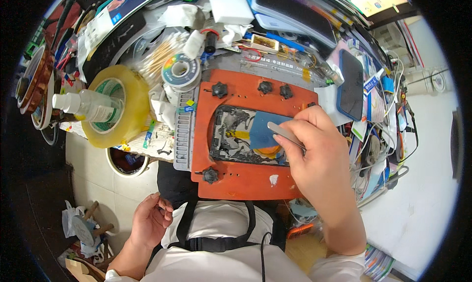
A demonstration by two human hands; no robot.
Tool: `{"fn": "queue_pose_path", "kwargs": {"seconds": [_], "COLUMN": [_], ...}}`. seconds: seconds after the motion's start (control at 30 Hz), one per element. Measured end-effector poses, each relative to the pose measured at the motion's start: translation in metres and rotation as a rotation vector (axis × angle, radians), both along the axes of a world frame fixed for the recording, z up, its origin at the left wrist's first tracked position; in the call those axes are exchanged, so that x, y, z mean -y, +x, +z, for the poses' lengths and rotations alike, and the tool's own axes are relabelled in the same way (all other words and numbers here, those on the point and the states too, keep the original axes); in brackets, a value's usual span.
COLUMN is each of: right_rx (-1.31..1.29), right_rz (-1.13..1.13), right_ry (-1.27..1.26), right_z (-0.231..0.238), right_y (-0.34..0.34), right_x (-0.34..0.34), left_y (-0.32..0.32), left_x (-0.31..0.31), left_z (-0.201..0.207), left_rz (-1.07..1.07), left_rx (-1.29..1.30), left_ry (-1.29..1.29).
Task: The person uses a heat gun and a metal tool to remove adhesive and debris from the back of a smartphone secured in an orange clamp. They scrape the surface repeatedly, occasionally lifting the phone to inspect the progress.
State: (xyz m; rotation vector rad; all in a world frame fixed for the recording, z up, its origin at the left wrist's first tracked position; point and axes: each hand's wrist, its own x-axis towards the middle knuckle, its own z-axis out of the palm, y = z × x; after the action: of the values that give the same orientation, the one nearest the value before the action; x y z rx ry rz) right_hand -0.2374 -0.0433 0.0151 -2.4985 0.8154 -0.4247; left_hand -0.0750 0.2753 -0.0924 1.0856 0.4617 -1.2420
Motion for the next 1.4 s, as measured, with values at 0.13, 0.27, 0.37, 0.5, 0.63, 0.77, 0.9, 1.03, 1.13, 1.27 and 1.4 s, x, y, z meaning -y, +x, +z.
{"fn": "queue_pose_path", "kwargs": {"seconds": [0.13, 0.27, 0.37, 0.5, 0.63, 0.77, 0.9, 1.03, 1.13, 1.27, 1.4], "right_rx": [-0.076, -0.127, -0.123, -0.168, -0.117, -0.147, -0.137, -0.078, -0.049, -0.075, 0.016], "right_rz": [0.002, -0.011, -0.025, -0.058, -0.022, -0.04, -0.05, -0.063, 0.059, 0.299, 0.33], "right_ry": [-0.121, -0.14, -0.154, -0.09, -0.151, -0.231, -0.19, -0.023, 0.083, 0.262, 0.297], "right_z": [-0.001, 0.002, 0.003, 0.005, 0.003, -0.003, -0.002, 0.019, 0.036, 0.009, -0.025], "right_y": [0.002, 0.006, 0.008, 0.007, 0.005, 0.006, 0.012, 0.015, 0.009, 0.022, 0.039], "right_x": [-0.005, -0.009, -0.008, -0.008, -0.011, -0.012, -0.008, -0.021, -0.063, -0.142, -0.179], "left_y": [-0.001, 0.001, 0.0, -0.006, -0.012, -0.016, -0.021, -0.029, -0.033, -0.03, -0.011], "left_x": [0.0, 0.007, 0.014, 0.02, 0.021, 0.024, 0.03, 0.041, 0.048, 0.043, 0.012], "left_z": [-0.001, 0.002, 0.004, 0.006, 0.007, 0.009, 0.016, 0.028, 0.035, 0.03, 0.015], "left_rz": [0.002, -0.021, -0.094, -0.098, -0.127, -0.158, -0.192, -0.222, -0.235, -0.095, 0.02], "left_rx": [-0.017, -0.041, -0.041, -0.061, -0.097, -0.118, -0.152, -0.129, -0.151, -0.255, -0.3], "left_ry": [-0.008, -0.054, -0.121, -0.152, -0.182, -0.219, -0.277, -0.297, -0.351, -0.385, -0.347]}}
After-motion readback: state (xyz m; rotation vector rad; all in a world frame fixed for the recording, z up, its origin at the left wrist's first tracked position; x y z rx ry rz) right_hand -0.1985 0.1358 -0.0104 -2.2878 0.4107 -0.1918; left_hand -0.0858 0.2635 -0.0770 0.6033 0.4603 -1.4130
